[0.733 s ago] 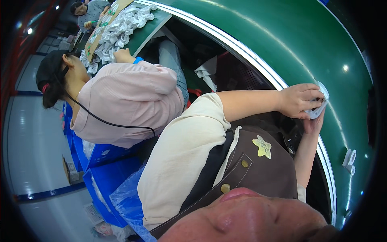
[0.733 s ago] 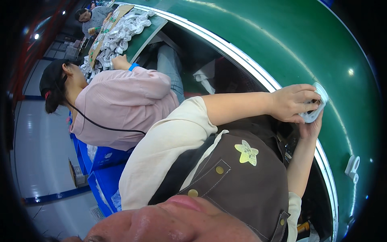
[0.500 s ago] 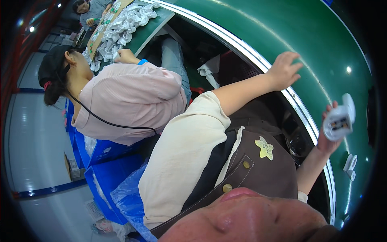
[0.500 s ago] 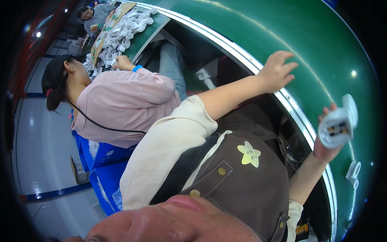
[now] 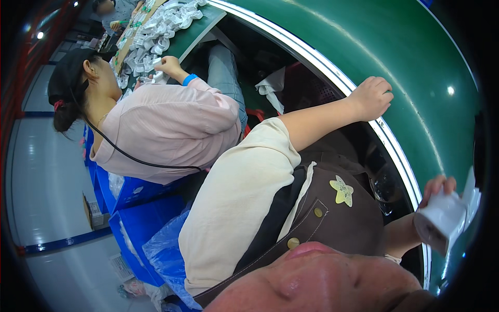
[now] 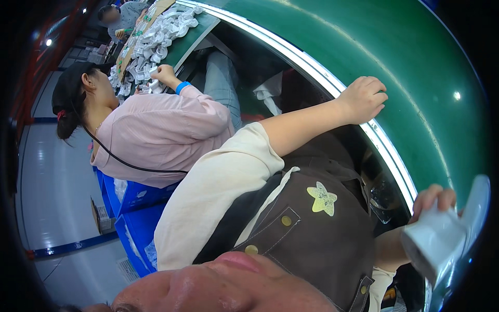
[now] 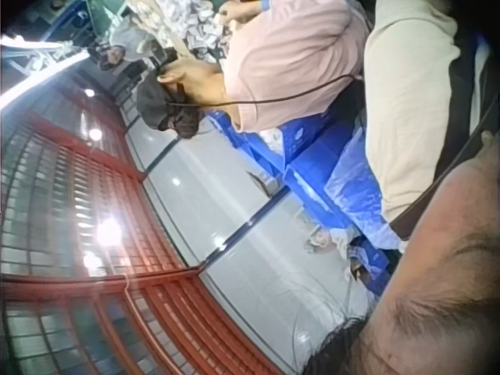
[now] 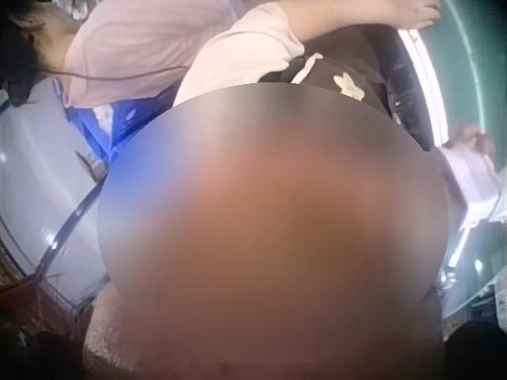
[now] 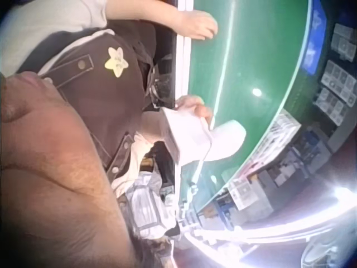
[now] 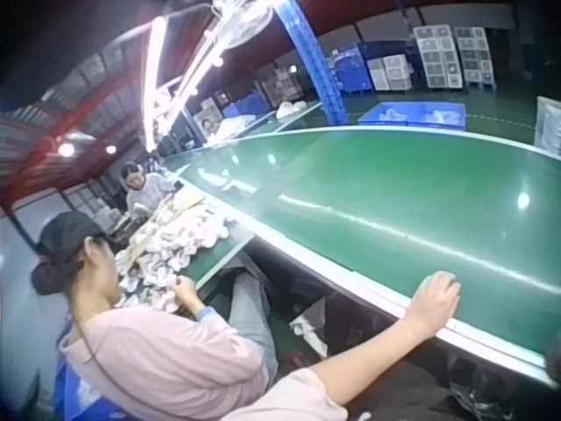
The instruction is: Assembling small electronic components into plastic housings on a factory production line.
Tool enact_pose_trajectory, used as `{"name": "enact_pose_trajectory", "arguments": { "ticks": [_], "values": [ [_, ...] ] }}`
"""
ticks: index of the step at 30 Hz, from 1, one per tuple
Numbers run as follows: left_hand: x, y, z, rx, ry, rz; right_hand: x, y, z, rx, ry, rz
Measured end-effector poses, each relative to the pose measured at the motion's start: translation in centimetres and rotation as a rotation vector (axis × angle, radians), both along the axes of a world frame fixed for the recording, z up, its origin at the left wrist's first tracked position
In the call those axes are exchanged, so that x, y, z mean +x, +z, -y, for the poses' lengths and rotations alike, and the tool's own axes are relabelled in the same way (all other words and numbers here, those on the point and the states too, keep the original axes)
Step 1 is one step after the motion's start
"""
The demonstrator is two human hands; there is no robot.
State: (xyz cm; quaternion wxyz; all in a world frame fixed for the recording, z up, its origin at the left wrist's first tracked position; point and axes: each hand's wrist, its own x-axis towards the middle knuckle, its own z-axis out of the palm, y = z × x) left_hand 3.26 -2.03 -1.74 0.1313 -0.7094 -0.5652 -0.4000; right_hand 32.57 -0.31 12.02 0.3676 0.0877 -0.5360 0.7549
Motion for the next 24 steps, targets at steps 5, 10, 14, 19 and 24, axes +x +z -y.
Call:
{"name": "enact_pose_trajectory", "arguments": {
  "ticks": [5,10,14,19,24],
  "values": [
    [-0.7,-0.7,0.4,0.013,0.033,0.002,-4.8,-3.5,-2.1,-0.198,-0.490,0.224],
    [-0.1,-0.4,-0.9,0.067,0.021,0.043,-8.6,-7.6,-6.9,0.319,-0.869,0.691],
    [-0.8,0.2,-1.0,0.080,0.002,0.026,-10.8,-7.6,-7.9,0.657,-1.055,0.819],
    [0.0,-0.4,-1.0,0.098,-0.018,0.069,-9.7,-9.3,-9.9,1.068,-1.067,1.130],
    [0.0,-0.5,-0.9,0.091,-0.012,0.055,-9.6,-8.6,-10.1,0.893,-0.995,1.208]
  ]
}}
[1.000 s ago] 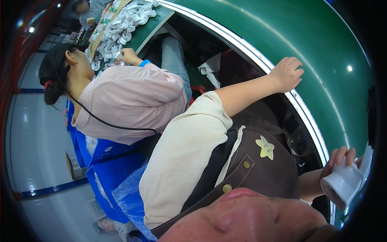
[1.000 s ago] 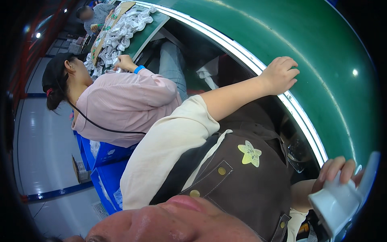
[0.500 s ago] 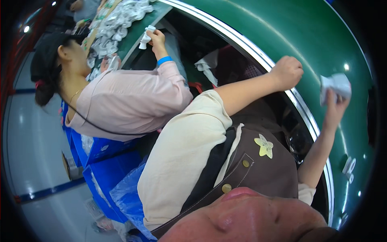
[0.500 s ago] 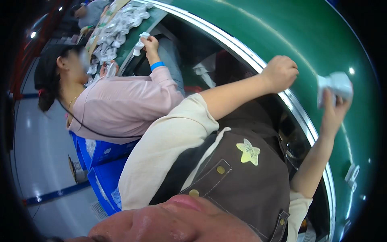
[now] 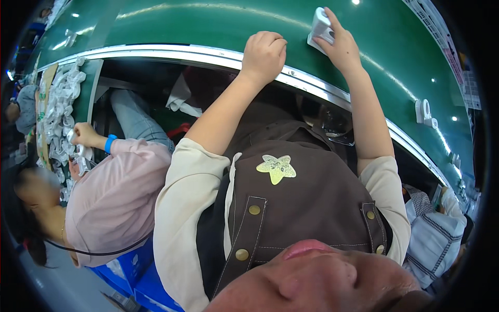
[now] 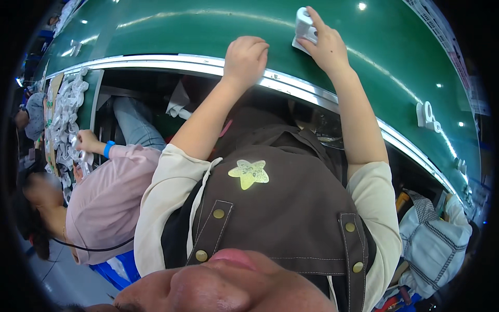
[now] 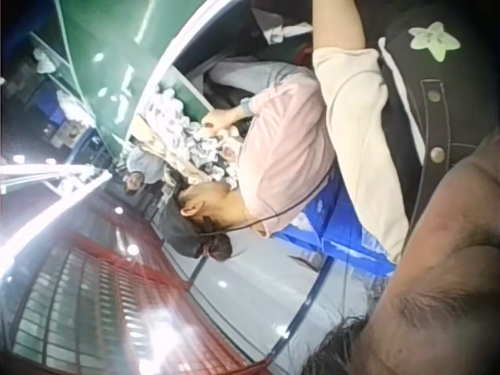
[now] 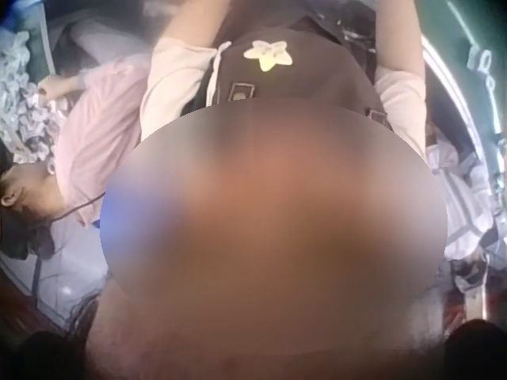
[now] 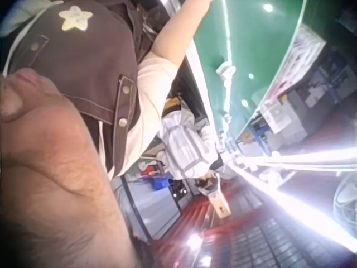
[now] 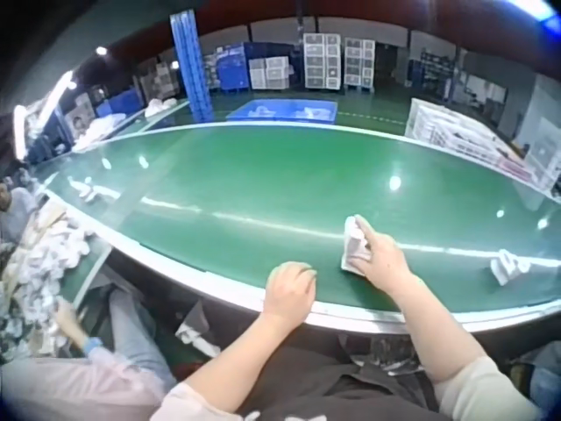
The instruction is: Assembling small electronic components into plastic housings on a factory production line.
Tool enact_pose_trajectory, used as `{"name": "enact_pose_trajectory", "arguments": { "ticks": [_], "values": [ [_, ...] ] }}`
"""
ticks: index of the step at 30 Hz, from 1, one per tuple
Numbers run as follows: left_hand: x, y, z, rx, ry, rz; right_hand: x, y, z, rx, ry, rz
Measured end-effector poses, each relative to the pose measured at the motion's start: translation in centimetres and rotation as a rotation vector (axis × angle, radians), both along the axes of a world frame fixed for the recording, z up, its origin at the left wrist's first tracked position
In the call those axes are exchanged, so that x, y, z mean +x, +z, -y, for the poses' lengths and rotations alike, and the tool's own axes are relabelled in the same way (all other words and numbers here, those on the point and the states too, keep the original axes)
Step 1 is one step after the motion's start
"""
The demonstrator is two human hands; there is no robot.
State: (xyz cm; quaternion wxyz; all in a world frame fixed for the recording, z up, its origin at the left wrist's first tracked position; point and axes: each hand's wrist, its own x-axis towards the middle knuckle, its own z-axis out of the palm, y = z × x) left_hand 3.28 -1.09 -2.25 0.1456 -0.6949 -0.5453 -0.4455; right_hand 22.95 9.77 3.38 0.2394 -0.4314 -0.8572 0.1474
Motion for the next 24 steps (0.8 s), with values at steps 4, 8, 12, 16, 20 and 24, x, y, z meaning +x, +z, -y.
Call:
{"name": "enact_pose_trajectory", "arguments": {
  "ticks": [4,8,12,16,20,24],
  "values": [
    [0.0,0.0,0.0,-0.023,0.002,0.010,0.0,-0.3,0.0,-0.206,-0.088,-0.554],
    [0.0,-0.2,0.1,-0.054,0.000,-0.006,1.4,-1.3,-1.7,-0.162,-0.011,-0.784],
    [-0.2,-0.3,-0.1,-0.131,-0.009,-0.032,4.0,-1.0,-2.1,-0.136,-0.094,-0.833],
    [0.8,0.0,-1.2,-0.203,-0.067,-0.107,7.4,-2.8,-2.3,0.181,-0.322,-0.373],
    [5.0,1.2,-3.3,-0.224,-0.248,-0.099,8.4,-4.5,-2.2,0.430,-0.241,-0.176],
    [8.2,0.7,-5.2,-0.282,-0.255,-0.171,8.4,-4.4,-2.4,0.490,-0.203,-0.121]
  ]
}}
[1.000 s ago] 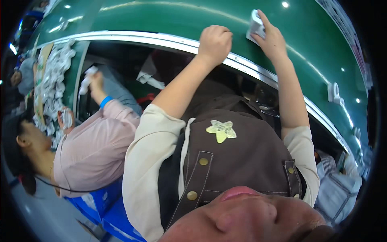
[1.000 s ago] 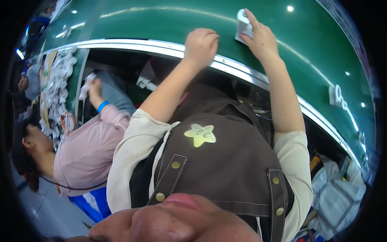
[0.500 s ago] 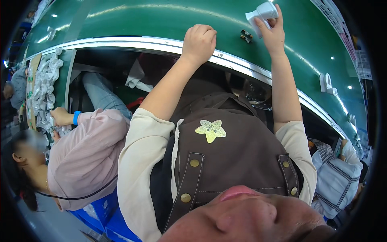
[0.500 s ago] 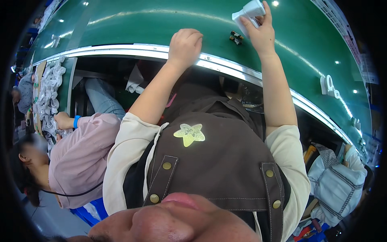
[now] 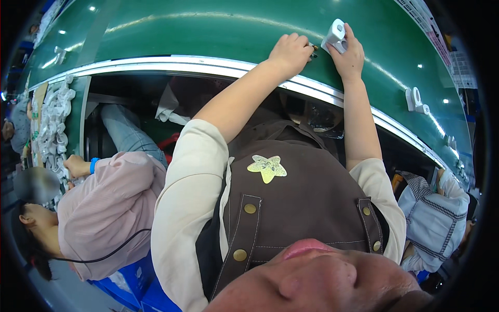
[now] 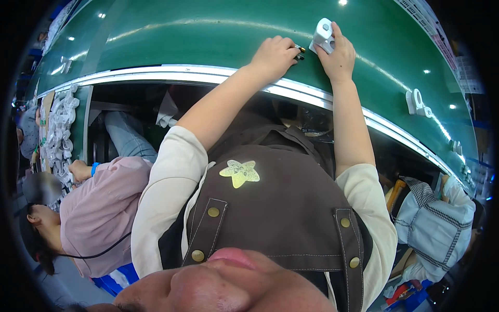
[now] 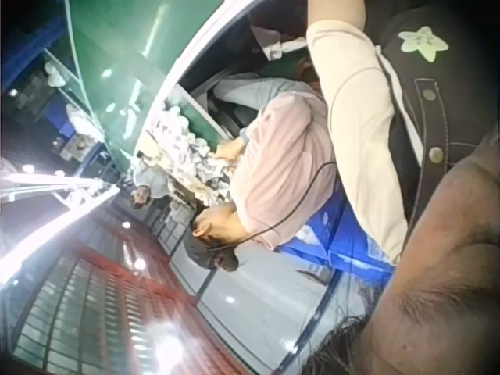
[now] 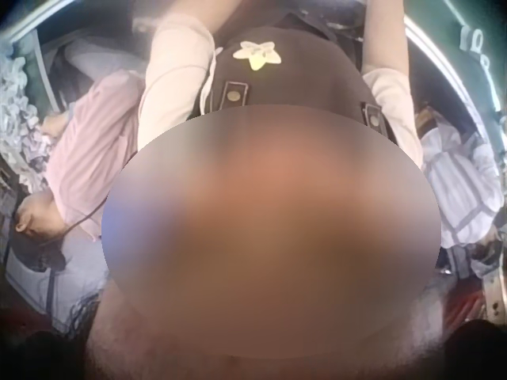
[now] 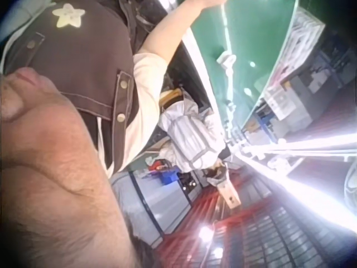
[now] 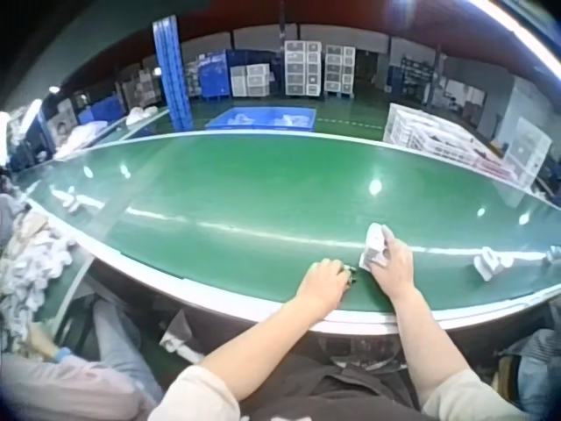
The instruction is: Assembling small electronic components into plastic housings on a factory production line.
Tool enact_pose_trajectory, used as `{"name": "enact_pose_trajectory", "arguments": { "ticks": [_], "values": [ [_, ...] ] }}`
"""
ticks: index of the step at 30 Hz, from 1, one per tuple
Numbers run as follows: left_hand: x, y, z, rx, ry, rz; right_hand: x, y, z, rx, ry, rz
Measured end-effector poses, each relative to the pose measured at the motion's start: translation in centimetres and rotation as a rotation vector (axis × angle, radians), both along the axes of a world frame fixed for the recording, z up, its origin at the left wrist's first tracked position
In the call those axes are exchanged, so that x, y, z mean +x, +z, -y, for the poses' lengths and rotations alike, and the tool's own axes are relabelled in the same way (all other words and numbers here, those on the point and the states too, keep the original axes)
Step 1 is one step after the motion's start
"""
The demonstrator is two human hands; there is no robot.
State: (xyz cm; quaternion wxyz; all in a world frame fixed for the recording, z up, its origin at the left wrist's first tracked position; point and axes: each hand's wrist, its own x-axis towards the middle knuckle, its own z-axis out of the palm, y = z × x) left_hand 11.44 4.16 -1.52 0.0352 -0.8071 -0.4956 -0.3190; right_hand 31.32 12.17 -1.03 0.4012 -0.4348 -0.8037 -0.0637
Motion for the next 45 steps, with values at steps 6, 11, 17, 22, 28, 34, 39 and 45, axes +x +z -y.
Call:
{"name": "enact_pose_trajectory", "arguments": {
  "ticks": [6,11,17,22,28,34,39,45],
  "values": [
    [0.8,0.2,-1.2,0.077,-0.015,-0.083,0.4,-0.1,0.1,-0.031,-0.061,-0.036],
    [1.4,-0.8,-3.2,-0.001,-0.030,-0.107,0.4,0.1,-0.1,-0.106,-0.066,-0.062],
    [2.4,-0.7,-2.9,0.002,-0.028,-0.076,0.5,0.6,0.3,-0.185,-0.124,-0.069],
    [1.6,0.7,-1.2,-0.226,0.006,0.293,1.1,0.5,0.1,-0.208,-0.207,-0.057],
    [-5.5,1.6,0.4,-0.710,-0.058,1.701,0.8,0.7,-0.1,-0.228,-0.227,-0.057],
    [-13.6,0.0,2.9,0.016,0.459,0.746,3.5,-0.7,-1.7,-0.185,-0.213,-0.081],
    [-14.2,0.1,5.7,-0.074,0.520,0.215,2.4,-1.0,-1.3,-0.088,-0.226,-0.188],
    [-13.7,-0.4,5.2,-0.133,0.466,0.080,0.7,2.5,3.2,0.027,-0.139,-0.352]
  ]
}}
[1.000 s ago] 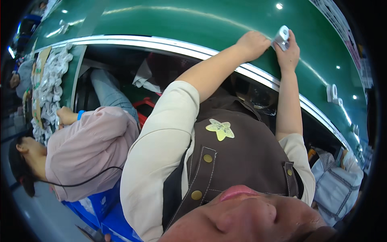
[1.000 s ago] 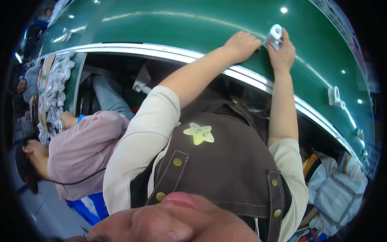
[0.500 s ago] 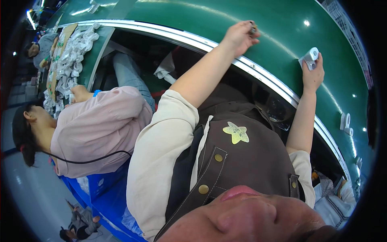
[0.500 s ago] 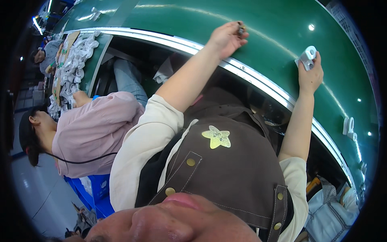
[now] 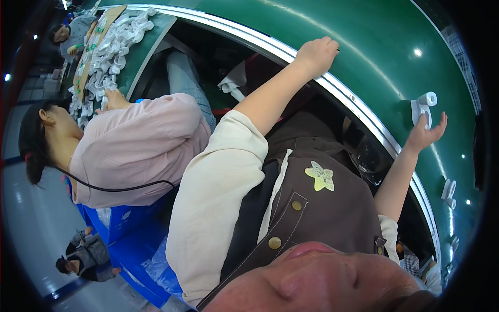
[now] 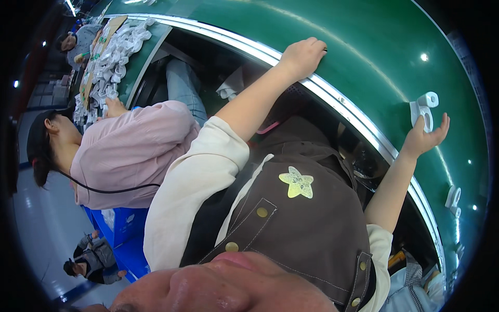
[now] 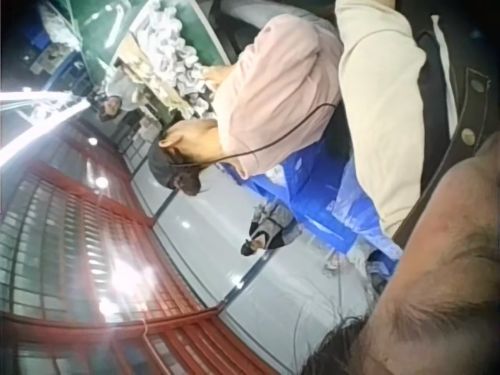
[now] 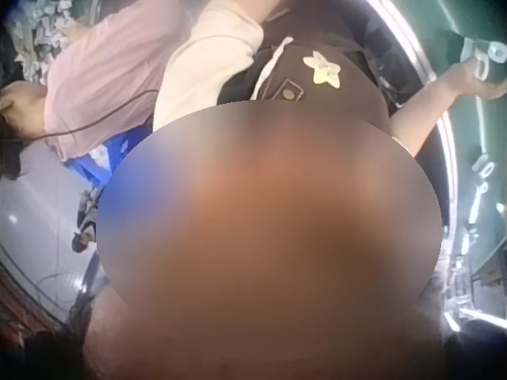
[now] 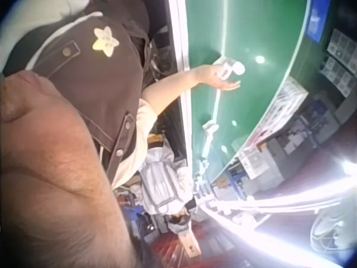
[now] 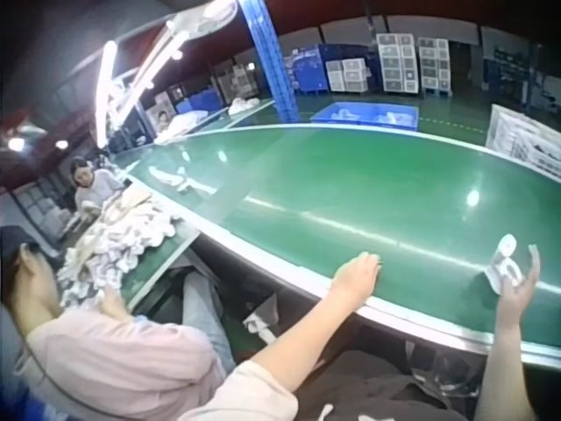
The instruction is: Assembling small electronic components into plastic housings on a factory production line.
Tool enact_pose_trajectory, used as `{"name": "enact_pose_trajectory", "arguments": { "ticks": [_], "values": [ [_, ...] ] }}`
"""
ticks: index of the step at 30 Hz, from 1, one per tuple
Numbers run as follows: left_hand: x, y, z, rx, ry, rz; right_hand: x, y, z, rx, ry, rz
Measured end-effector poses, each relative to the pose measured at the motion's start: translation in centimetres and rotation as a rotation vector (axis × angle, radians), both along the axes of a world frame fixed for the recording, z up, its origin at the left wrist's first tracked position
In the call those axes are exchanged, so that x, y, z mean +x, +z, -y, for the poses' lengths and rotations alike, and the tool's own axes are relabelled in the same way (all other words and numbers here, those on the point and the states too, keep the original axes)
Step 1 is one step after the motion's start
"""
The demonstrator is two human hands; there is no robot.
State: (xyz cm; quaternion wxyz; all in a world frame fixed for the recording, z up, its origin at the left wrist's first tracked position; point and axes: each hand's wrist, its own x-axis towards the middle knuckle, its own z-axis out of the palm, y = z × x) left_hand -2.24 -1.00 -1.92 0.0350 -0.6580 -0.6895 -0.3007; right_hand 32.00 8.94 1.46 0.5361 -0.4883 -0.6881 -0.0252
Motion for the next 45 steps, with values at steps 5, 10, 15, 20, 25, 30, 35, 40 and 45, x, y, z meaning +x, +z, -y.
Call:
{"name": "enact_pose_trajectory", "arguments": {
  "ticks": [5,10,15,20,25,30,35,40,45],
  "values": [
    [-0.2,0.0,0.0,0.037,-0.034,0.024,-3.3,3.9,6.3,-0.018,0.588,-0.498],
    [-0.4,0.2,0.4,-0.008,0.021,-0.025,-1.6,12.1,12.7,0.767,0.797,-0.227],
    [0.0,-0.1,0.0,0.035,-0.007,-0.020,-2.0,16.7,17.8,1.275,0.612,-0.293],
    [0.2,0.0,0.4,0.038,0.024,-0.026,-4.8,18.8,19.8,1.272,1.030,-0.422],
    [0.5,0.1,0.1,0.054,-0.017,-0.005,-4.7,18.9,20.3,1.249,0.803,-0.410],
    [0.6,0.2,0.3,0.064,0.003,-0.012,-3.8,18.0,20.3,1.240,0.868,-0.448],
    [0.4,0.0,0.4,0.053,0.019,-0.045,-4.3,17.5,20.5,1.232,0.693,-0.450],
    [1.0,0.1,0.0,0.061,-0.005,-0.046,-4.5,17.0,20.1,1.153,0.853,-0.333],
    [-0.3,0.0,1.2,0.150,0.063,0.004,-8.5,14.6,15.3,1.343,0.781,-0.716]
  ]
}}
